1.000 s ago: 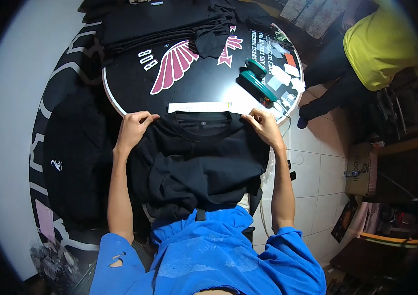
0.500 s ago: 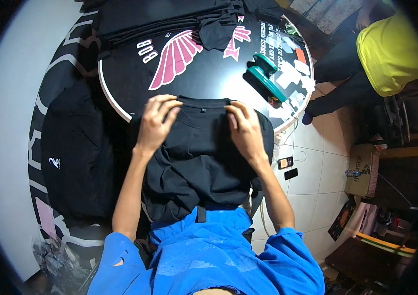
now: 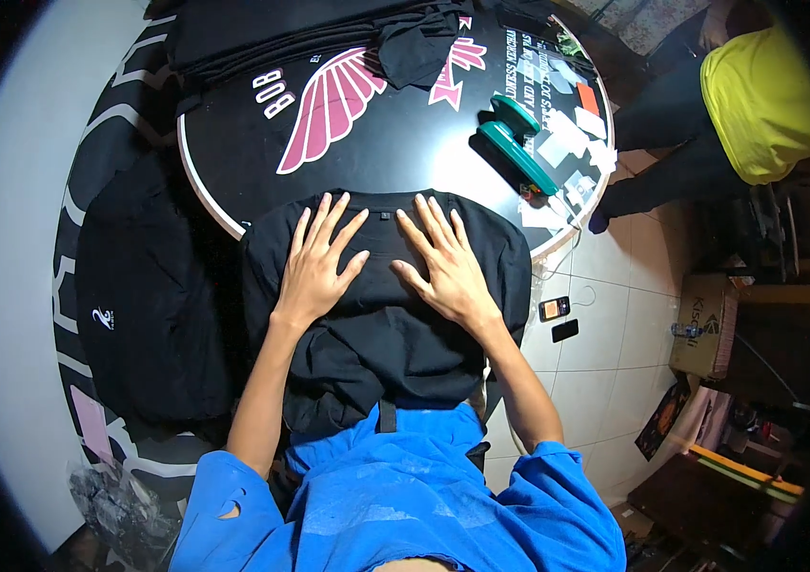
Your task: The person is attaching tags to t-shirts and folding them on a round table.
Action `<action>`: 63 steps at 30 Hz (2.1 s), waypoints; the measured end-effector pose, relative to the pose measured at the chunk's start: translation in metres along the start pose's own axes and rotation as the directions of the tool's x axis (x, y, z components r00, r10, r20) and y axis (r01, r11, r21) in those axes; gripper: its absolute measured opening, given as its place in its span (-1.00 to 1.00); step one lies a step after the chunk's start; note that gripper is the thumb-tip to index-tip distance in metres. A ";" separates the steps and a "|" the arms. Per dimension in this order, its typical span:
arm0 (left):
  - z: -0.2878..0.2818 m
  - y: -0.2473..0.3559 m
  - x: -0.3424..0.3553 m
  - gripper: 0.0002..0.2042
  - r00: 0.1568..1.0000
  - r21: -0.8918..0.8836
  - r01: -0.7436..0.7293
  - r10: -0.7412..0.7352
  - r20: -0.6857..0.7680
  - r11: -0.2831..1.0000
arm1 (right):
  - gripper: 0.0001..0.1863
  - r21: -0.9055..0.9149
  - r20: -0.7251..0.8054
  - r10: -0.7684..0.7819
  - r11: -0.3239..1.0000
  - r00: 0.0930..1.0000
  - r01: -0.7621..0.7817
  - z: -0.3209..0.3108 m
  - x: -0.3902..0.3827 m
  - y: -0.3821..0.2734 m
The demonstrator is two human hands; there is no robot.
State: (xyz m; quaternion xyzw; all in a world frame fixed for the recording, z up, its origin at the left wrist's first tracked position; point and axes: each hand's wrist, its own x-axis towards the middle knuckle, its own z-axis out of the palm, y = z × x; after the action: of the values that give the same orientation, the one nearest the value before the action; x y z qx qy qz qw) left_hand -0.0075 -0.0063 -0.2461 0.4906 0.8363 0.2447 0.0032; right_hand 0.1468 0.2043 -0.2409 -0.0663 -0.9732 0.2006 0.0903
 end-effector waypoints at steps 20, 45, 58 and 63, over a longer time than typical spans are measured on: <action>-0.041 0.027 0.015 -0.88 0.964 -0.122 -0.224 0.202 -0.172 0.967 | -0.84 -0.005 -0.150 -0.146 0.989 0.978 0.147 -0.017 -0.001 -0.032; -0.022 0.046 0.009 0.12 0.948 -0.045 0.030 -0.014 0.319 0.999 | 0.40 0.040 0.068 0.126 0.991 0.990 -0.129 0.010 -0.004 -0.041; -0.024 0.026 0.021 -0.01 0.976 -0.239 0.038 0.015 0.217 0.970 | 0.40 0.178 0.020 0.052 0.983 0.998 -0.055 -0.004 0.006 -0.019; -0.023 0.020 0.015 -0.36 0.997 -0.282 0.028 -0.006 0.078 0.959 | 0.07 0.276 -0.018 0.033 0.961 0.999 -0.027 -0.018 0.001 -0.029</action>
State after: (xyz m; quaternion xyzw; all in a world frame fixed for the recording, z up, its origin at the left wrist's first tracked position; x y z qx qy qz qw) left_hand -0.0047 0.0048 -0.2136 0.4868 0.7962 0.3427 0.1075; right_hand 0.1464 0.1854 -0.2125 -0.0702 -0.9337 0.3345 0.1068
